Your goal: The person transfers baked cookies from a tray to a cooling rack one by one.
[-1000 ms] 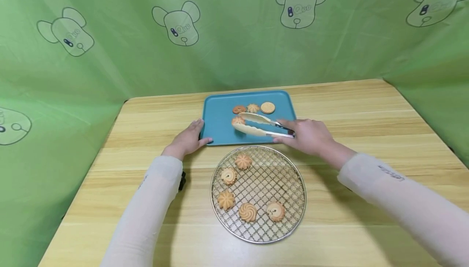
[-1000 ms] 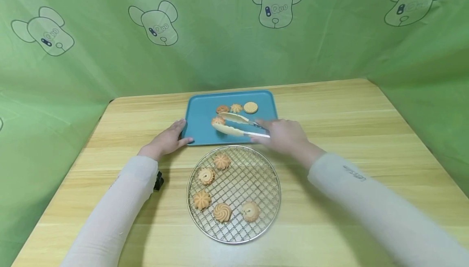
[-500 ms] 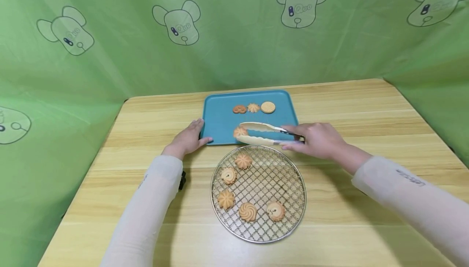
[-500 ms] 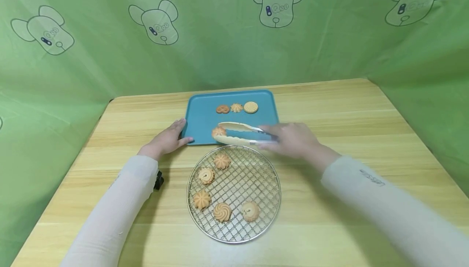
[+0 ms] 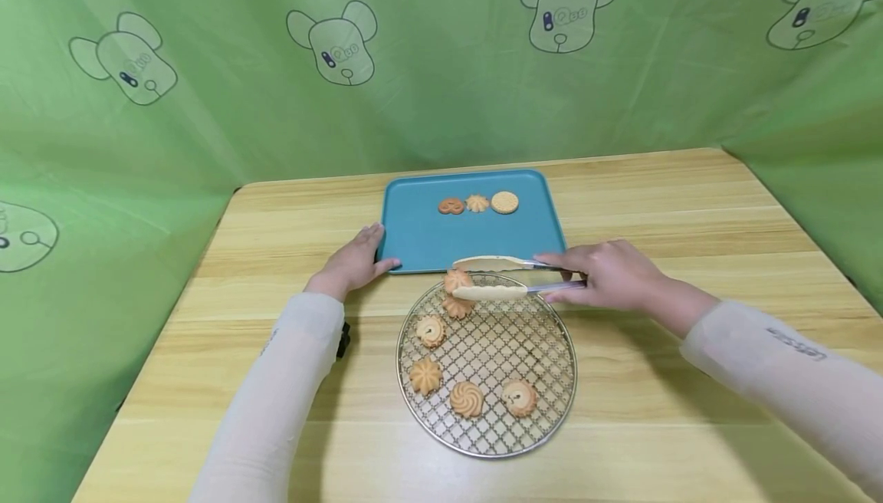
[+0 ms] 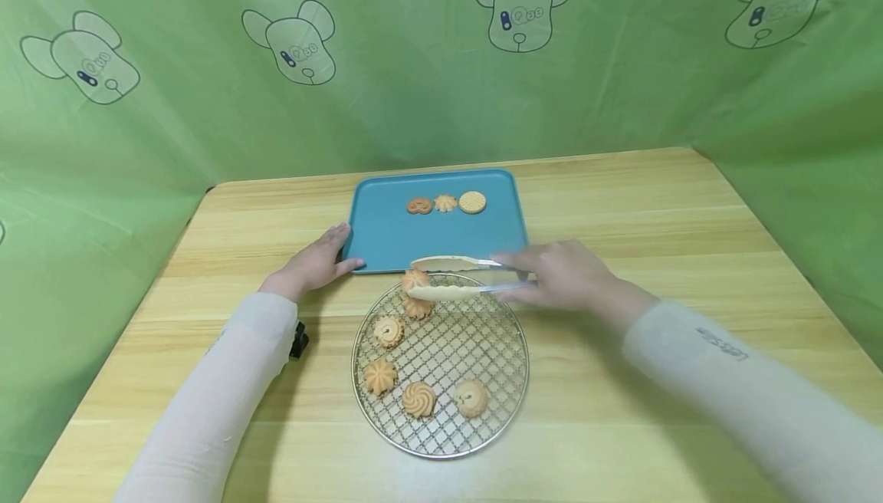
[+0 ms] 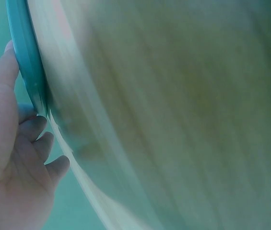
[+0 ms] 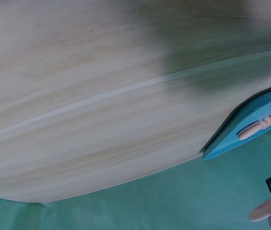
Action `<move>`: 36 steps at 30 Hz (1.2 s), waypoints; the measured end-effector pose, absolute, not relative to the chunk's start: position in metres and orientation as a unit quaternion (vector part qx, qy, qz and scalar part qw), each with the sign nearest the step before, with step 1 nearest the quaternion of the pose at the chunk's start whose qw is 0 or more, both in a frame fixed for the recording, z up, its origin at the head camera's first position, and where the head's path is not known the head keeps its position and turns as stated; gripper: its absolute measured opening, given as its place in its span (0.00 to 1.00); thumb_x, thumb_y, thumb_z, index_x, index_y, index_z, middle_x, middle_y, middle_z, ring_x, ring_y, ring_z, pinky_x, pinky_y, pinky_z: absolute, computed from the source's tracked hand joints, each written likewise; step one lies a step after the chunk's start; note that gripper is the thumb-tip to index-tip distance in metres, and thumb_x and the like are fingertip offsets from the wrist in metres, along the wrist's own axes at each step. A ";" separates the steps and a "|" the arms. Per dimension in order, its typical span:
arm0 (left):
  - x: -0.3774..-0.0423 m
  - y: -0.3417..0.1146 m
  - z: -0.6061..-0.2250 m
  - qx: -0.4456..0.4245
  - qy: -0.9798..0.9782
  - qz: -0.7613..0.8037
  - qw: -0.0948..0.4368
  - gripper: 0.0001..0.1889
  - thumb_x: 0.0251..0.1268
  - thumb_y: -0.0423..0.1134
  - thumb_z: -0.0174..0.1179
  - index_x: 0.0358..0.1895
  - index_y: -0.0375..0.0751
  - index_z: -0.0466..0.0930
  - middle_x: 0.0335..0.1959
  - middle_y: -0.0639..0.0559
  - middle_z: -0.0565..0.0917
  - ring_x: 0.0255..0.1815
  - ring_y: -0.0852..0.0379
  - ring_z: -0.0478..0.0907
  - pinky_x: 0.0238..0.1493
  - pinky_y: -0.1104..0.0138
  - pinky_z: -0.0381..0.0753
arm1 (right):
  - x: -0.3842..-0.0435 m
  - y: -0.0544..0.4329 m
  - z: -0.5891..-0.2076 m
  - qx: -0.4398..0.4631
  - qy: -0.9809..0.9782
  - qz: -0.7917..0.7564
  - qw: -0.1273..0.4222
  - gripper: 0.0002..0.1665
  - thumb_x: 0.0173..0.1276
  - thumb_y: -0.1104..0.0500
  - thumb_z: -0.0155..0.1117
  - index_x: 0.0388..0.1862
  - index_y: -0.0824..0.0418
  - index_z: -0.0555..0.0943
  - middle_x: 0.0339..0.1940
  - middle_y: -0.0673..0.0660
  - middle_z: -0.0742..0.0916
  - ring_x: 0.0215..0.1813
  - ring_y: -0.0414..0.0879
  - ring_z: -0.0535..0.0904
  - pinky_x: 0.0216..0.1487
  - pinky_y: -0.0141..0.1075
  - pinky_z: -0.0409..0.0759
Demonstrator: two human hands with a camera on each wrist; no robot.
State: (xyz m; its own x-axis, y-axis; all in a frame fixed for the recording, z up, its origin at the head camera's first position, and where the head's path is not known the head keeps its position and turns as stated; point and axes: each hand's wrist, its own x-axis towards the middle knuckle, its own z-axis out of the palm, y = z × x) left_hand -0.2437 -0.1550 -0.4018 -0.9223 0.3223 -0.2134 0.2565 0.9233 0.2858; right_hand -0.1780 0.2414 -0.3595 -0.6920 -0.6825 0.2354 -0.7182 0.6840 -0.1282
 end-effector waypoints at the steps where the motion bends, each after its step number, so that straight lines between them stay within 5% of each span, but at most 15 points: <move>1: -0.244 -0.155 -0.402 0.149 0.972 0.126 0.129 0.44 0.69 0.61 0.47 0.76 0.35 0.42 0.77 0.44 0.43 0.76 0.47 0.39 0.73 0.57 0.43 | -0.178 0.243 -0.360 0.391 -0.910 0.106 0.087 0.35 0.56 0.39 0.69 0.59 0.55 0.80 0.24 0.40 0.78 0.18 0.30 0.62 0.18 0.28 0.64; 20: -0.244 -0.155 -0.402 0.145 0.972 0.127 0.132 0.44 0.69 0.61 0.47 0.76 0.35 0.41 0.77 0.45 0.43 0.76 0.47 0.39 0.73 0.57 0.43 | -0.176 0.252 -0.373 0.520 -0.830 0.157 0.127 0.35 0.48 0.40 0.75 0.53 0.56 0.83 0.23 0.37 0.78 0.19 0.25 0.62 0.16 0.21 0.64; 36: -0.243 -0.154 -0.400 0.147 0.972 0.132 0.127 0.44 0.70 0.60 0.48 0.75 0.34 0.42 0.77 0.43 0.44 0.76 0.46 0.40 0.73 0.56 0.45 | -0.173 0.251 -0.380 0.541 -0.827 0.116 0.097 0.35 0.53 0.36 0.71 0.54 0.55 0.83 0.29 0.44 0.85 0.21 0.26 0.68 0.20 0.25 0.73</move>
State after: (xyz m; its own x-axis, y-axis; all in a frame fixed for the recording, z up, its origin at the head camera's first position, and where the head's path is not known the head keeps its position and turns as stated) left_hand -0.2426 -0.1540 -0.4003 -0.9242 0.3202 -0.2081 0.2529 0.9215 0.2946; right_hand -0.1732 0.2509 -0.3797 -0.3958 -0.8727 0.2859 -0.9177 0.3875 -0.0878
